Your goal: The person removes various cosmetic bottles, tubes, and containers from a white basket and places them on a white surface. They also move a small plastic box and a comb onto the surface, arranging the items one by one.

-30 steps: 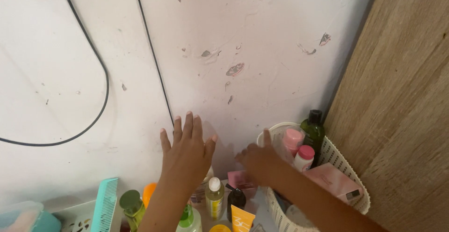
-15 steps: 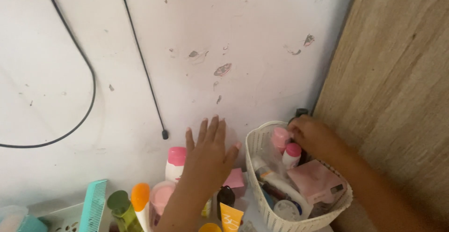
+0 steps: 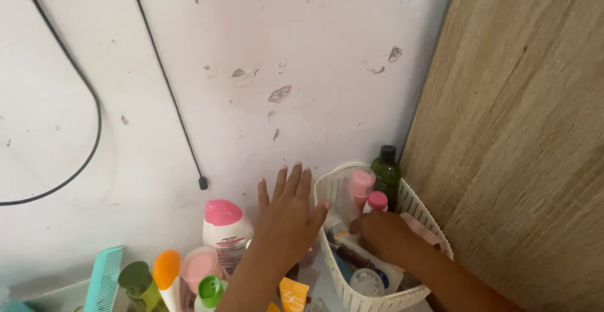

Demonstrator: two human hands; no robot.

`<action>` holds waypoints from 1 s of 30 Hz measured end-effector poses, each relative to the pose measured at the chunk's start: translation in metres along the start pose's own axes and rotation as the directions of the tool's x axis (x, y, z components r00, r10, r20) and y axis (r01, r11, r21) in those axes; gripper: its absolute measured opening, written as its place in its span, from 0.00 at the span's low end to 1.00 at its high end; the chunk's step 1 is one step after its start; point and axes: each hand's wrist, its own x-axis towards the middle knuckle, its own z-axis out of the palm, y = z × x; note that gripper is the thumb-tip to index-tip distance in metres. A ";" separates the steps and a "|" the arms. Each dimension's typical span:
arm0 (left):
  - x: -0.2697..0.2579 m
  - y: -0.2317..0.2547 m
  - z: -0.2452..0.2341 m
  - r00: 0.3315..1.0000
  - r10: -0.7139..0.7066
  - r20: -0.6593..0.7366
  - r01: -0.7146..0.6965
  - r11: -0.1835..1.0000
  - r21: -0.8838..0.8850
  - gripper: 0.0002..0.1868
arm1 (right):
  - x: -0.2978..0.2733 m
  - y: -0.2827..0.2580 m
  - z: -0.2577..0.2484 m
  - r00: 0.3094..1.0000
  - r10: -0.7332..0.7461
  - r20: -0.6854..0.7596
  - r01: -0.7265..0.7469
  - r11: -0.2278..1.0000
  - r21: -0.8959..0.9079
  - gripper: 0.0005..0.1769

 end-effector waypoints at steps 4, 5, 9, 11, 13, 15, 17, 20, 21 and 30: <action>0.000 0.004 0.000 0.999 -0.013 0.047 0.014 1.000 -0.028 0.37 | -0.009 0.002 -0.007 0.998 0.005 -0.060 0.001 0.995 0.097 0.09; 0.000 0.003 0.002 1.000 -0.001 0.028 0.001 1.000 -0.009 0.36 | -0.009 0.006 -0.007 0.990 0.043 -0.138 -0.013 0.978 0.210 0.08; -0.003 -0.001 0.007 1.000 0.018 0.016 -0.018 1.000 0.011 0.36 | -0.017 0.012 -0.031 0.942 0.244 -0.232 -0.025 0.738 0.675 0.11; -0.004 -0.002 0.007 1.000 0.024 0.011 -0.024 1.000 0.006 0.36 | 0.000 0.036 -0.028 0.939 0.183 -0.292 0.112 0.639 0.761 0.09; -0.004 -0.001 0.007 0.999 0.032 0.004 -0.032 0.999 0.001 0.36 | -0.006 0.039 -0.045 0.923 0.133 -0.361 0.246 0.517 0.820 0.08; -0.004 0.000 0.006 0.997 0.054 -0.054 -0.053 0.999 0.013 0.36 | -0.033 0.022 -0.082 0.951 0.179 -0.251 0.191 0.298 0.935 0.20; -0.004 0.009 -0.011 1.000 0.023 0.003 -0.023 0.997 -0.075 0.41 | -0.031 0.027 -0.085 0.952 0.110 -0.286 0.248 0.273 0.930 0.30; -0.003 0.023 -0.036 0.996 0.000 0.088 0.021 0.970 -0.243 0.52 | -0.045 0.017 -0.099 0.956 0.043 -0.289 0.269 0.256 0.929 0.37; -0.003 0.028 -0.044 0.994 0.004 0.112 0.033 0.946 -0.323 0.57 | -0.053 0.011 -0.105 0.966 0.043 -0.256 0.236 0.268 0.934 0.34; -0.010 0.014 -0.047 0.934 0.128 -0.335 -0.248 0.904 -0.348 0.19 | -0.058 -0.011 -0.109 0.955 0.104 -0.277 0.244 0.251 0.937 0.07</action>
